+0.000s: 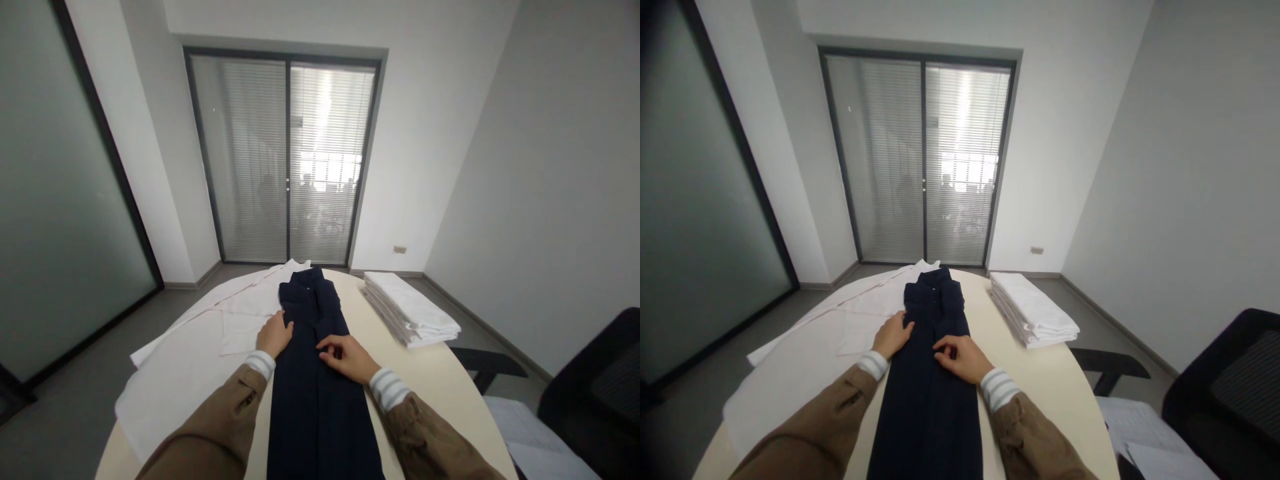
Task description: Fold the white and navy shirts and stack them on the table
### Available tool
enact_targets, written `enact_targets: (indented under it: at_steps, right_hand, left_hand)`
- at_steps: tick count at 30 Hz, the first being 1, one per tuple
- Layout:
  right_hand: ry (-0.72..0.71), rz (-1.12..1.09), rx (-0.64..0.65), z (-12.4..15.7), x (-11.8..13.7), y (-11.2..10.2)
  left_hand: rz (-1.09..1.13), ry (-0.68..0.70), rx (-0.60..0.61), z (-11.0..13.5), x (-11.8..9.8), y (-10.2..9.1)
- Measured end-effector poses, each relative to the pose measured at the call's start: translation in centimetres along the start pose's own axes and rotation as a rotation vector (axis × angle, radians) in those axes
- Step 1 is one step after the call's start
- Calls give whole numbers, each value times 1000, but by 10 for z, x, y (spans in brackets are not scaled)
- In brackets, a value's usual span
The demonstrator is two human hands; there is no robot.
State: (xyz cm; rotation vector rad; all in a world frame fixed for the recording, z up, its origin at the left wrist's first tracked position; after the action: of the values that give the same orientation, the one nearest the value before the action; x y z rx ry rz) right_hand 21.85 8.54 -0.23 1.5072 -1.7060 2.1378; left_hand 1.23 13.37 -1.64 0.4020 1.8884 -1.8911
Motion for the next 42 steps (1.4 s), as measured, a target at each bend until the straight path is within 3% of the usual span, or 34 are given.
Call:
enact_targets:
  at_steps: [4,6,10,13,16,22,27,30,34,42]
  right_hand:
    - [55,191,-304,-2,-15,-30]
    - [53,263,-306,-6,-22,-32]
    - [99,350,-187,-13,-30,-27]
    - [129,369,-170,-15,-28,-29]
    - [163,306,-218,-18,-34,-35]
    - [313,232,-512,-22,-70,-59]
    - [466,191,-424,-37,-97,-61]
    - [355,181,-379,-52,-96,-60]
    - [180,72,-333,-69,-91,-55]
    - [56,-530,-423,-69,-80,-65]
  left_hand:
    - [7,62,-34,0,-1,5]
    - [14,102,-59,1,-1,5]
    - [61,193,-105,1,-2,3]
    - [88,235,-84,-1,-4,4]
    - [115,297,-56,0,-11,6]
    - [261,420,-23,3,-25,8]
    - [553,422,-96,-10,-18,4]
    - [696,432,-27,-22,-17,11]
    - [647,371,30,-28,-16,16]
    - [619,407,-78,-14,-27,-16]
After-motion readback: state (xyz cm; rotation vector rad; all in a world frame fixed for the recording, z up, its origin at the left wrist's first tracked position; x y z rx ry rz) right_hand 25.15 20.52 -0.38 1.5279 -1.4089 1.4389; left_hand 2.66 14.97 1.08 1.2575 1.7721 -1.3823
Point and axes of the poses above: each hand's wrist, its own z-axis away from the middle knuckle, its own y-axis out of the palm, x = y × z, the point moved 8 cm from there along -z, towards the middle knuckle, and after that the axes turned 11 degrees about x, right-handed, at the moved point
